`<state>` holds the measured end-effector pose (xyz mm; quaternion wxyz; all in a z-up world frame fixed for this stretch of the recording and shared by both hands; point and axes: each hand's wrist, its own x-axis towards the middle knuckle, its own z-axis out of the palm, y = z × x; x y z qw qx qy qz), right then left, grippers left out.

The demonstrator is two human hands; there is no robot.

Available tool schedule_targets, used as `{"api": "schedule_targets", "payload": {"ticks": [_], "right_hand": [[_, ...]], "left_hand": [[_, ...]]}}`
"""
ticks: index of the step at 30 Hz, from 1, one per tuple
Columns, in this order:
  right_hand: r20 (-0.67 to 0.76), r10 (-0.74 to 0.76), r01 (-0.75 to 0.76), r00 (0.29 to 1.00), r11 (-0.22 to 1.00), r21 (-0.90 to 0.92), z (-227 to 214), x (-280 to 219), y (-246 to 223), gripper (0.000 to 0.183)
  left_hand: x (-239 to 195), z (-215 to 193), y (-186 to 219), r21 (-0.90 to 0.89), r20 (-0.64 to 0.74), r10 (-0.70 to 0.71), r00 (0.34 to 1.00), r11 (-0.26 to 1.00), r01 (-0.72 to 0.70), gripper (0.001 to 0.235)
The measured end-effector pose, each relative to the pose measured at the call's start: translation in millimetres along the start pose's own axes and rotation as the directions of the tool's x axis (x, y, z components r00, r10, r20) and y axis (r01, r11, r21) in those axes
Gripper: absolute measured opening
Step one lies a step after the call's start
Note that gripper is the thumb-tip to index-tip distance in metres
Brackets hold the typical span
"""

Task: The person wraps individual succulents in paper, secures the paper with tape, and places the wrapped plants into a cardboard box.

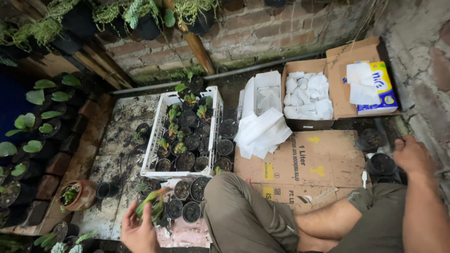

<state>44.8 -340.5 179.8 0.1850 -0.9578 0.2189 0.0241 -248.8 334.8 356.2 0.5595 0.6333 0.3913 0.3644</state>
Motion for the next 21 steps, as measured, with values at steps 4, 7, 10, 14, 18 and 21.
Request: {"api": "schedule_targets", "payload": {"ticks": [4, 7, 10, 14, 18, 21], "right_hand": [[-0.105, -0.043, 0.046, 0.994, 0.999, 0.024, -5, -14, -15, 0.047], [-0.184, -0.108, 0.161, 0.977, 0.941, 0.299, 6, -20, -12, 0.05], [-0.275, -0.208, 0.344, 0.939, 0.524, 0.779, 16, -37, -8, 0.025], [-0.285, -0.2, 0.347, 0.937, 0.465, 0.815, -13, -102, -30, 0.018], [-0.243, -0.165, 0.276, 0.956, 0.22, 0.936, 7, -114, -25, 0.013], [-0.106, -0.181, 0.156, 0.978, 0.291, 0.944, -28, -144, -61, 0.014]], "left_hand": [[-32, 54, 44, 0.15, 0.126, -0.047, 0.991, 0.988, 0.028, 0.034], [-51, 105, 26, -0.094, 0.37, 0.002, 0.929, 0.995, 0.035, 0.036], [-82, 168, 2, -0.127, 0.536, 0.16, 0.829, 0.986, -0.109, 0.035], [-143, 243, -33, -0.098, 0.748, -0.026, 0.663, 0.984, 0.149, 0.043], [-197, 301, -89, -0.151, 0.841, -0.105, 0.531, 0.896, 0.418, 0.055], [-226, 305, -63, 0.066, 0.844, -0.255, 0.473, 0.923, 0.38, 0.065]]}}
